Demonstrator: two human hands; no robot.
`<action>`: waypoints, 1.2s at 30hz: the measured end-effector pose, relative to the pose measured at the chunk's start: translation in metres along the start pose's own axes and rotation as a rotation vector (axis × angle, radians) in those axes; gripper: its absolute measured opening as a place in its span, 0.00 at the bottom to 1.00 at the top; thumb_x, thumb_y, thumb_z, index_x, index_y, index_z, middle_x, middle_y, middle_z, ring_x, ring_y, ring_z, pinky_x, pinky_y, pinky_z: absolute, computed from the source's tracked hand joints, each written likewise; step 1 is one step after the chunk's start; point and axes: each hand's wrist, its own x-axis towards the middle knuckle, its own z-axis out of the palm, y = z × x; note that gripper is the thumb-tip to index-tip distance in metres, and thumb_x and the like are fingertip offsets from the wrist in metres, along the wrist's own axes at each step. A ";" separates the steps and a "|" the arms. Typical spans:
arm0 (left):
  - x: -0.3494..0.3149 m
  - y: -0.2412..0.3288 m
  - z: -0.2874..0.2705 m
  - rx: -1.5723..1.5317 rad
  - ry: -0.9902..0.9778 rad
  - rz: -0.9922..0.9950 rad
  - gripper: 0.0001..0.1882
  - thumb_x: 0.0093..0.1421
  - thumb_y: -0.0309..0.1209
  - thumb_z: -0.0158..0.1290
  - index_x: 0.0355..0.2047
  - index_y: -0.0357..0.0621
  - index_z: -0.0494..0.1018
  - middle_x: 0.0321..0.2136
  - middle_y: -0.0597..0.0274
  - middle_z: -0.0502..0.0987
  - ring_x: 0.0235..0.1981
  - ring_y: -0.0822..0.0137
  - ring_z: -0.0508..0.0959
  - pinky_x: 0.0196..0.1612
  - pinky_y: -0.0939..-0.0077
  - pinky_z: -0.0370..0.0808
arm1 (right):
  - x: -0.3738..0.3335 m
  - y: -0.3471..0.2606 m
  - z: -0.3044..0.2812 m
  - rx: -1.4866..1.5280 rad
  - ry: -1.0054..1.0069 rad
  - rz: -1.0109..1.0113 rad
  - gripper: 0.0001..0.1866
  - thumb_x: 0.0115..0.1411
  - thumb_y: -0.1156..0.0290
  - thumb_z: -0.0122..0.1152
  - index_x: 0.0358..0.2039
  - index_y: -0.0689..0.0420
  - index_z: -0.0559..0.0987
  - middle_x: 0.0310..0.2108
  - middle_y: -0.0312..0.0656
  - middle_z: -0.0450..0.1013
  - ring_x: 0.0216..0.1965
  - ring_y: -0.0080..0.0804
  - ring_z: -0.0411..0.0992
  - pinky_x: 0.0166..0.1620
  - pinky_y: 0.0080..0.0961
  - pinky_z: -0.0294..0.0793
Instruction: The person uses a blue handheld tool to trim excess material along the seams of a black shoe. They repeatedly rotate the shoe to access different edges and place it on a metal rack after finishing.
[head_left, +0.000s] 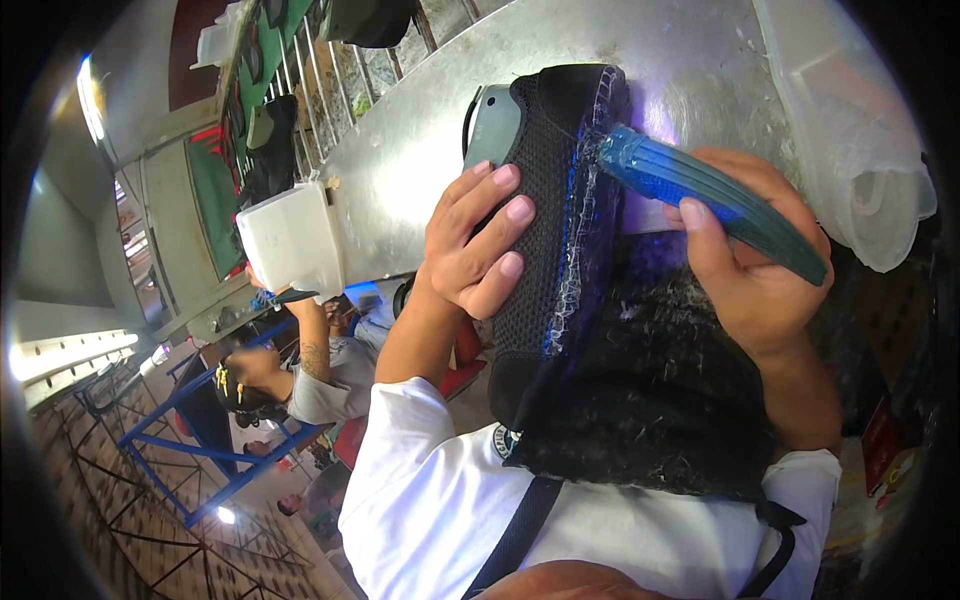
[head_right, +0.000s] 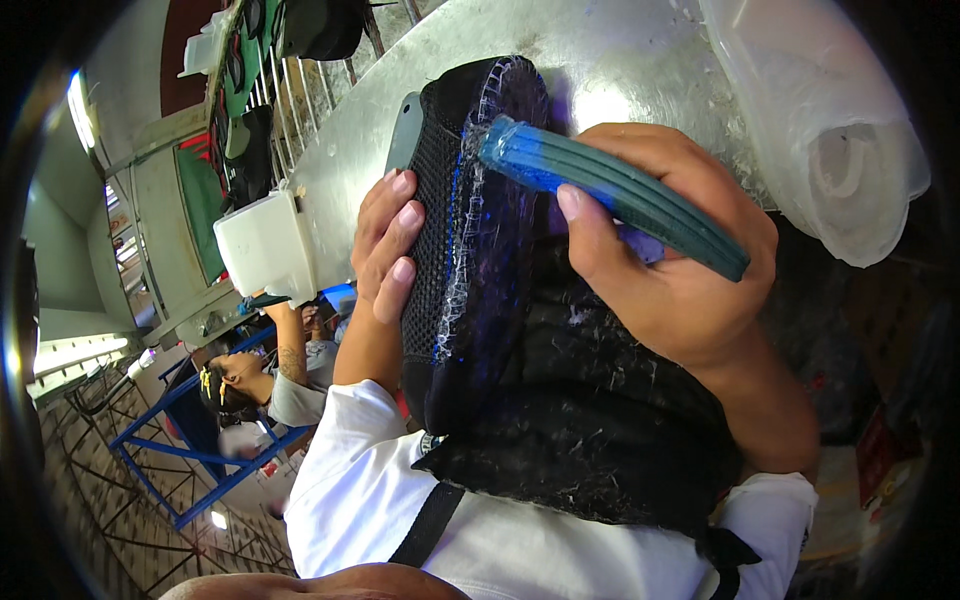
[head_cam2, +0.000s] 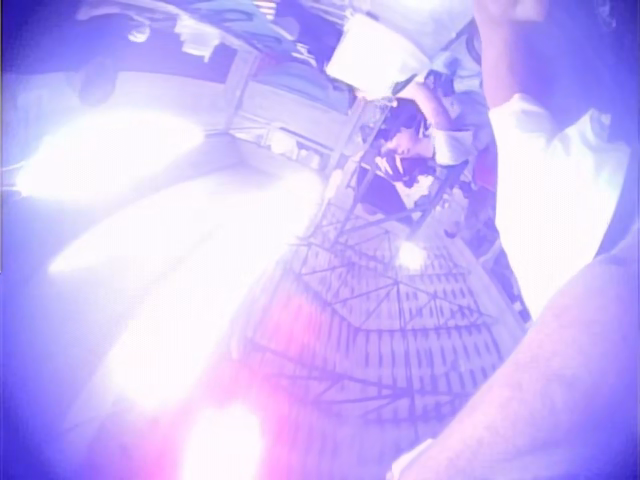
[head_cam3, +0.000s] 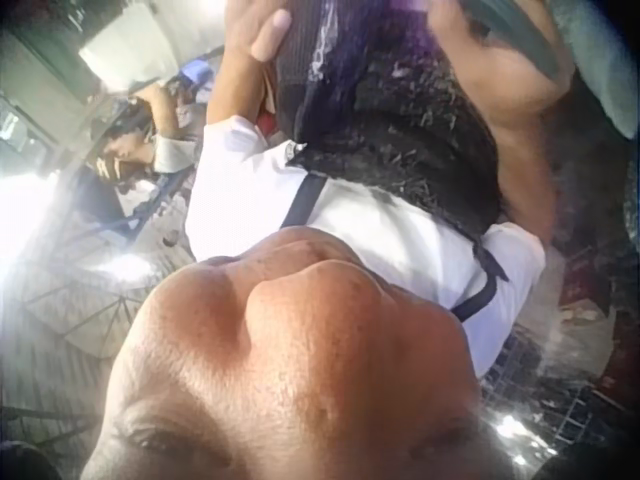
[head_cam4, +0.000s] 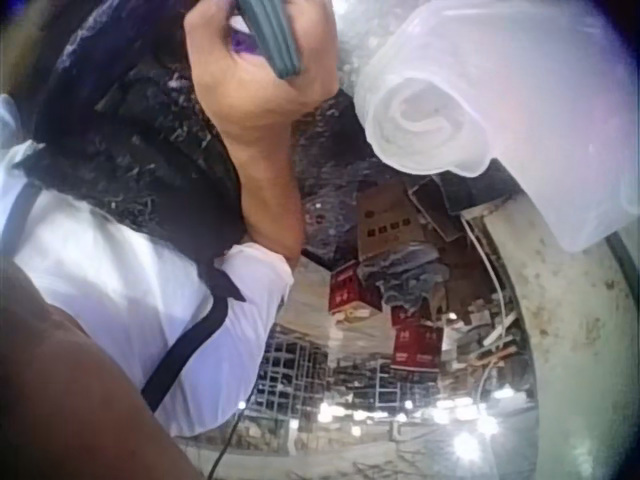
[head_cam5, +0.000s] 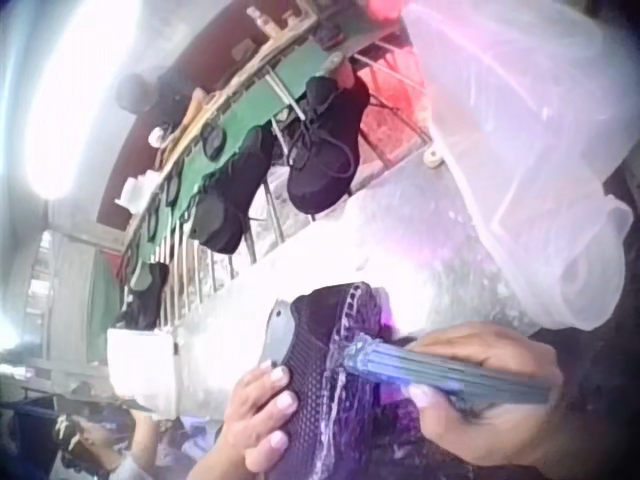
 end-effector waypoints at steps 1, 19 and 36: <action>-0.001 0.000 0.000 0.004 0.004 0.009 0.12 0.57 0.27 0.46 0.42 0.40 0.67 0.44 0.39 0.75 0.45 0.37 0.76 0.48 0.36 0.73 | 0.000 0.002 -0.002 0.002 -0.014 0.007 0.12 0.55 0.84 0.61 0.41 0.73 0.76 0.37 0.51 0.77 0.33 0.29 0.77 0.39 0.22 0.78; 0.008 0.003 0.000 0.068 -0.010 0.071 0.17 0.55 0.24 0.49 0.46 0.44 0.63 0.43 0.41 0.75 0.43 0.38 0.77 0.45 0.38 0.76 | 0.007 0.011 -0.024 -0.075 -0.195 -0.152 0.14 0.59 0.84 0.58 0.46 0.73 0.75 0.44 0.55 0.74 0.37 0.32 0.77 0.42 0.25 0.79; 0.027 0.008 -0.001 0.168 -0.040 0.147 0.17 0.53 0.23 0.53 0.43 0.41 0.66 0.41 0.44 0.78 0.41 0.43 0.79 0.42 0.47 0.79 | -0.045 0.002 -0.042 0.527 -0.447 0.098 0.08 0.56 0.80 0.63 0.35 0.69 0.77 0.37 0.58 0.77 0.30 0.35 0.79 0.34 0.26 0.81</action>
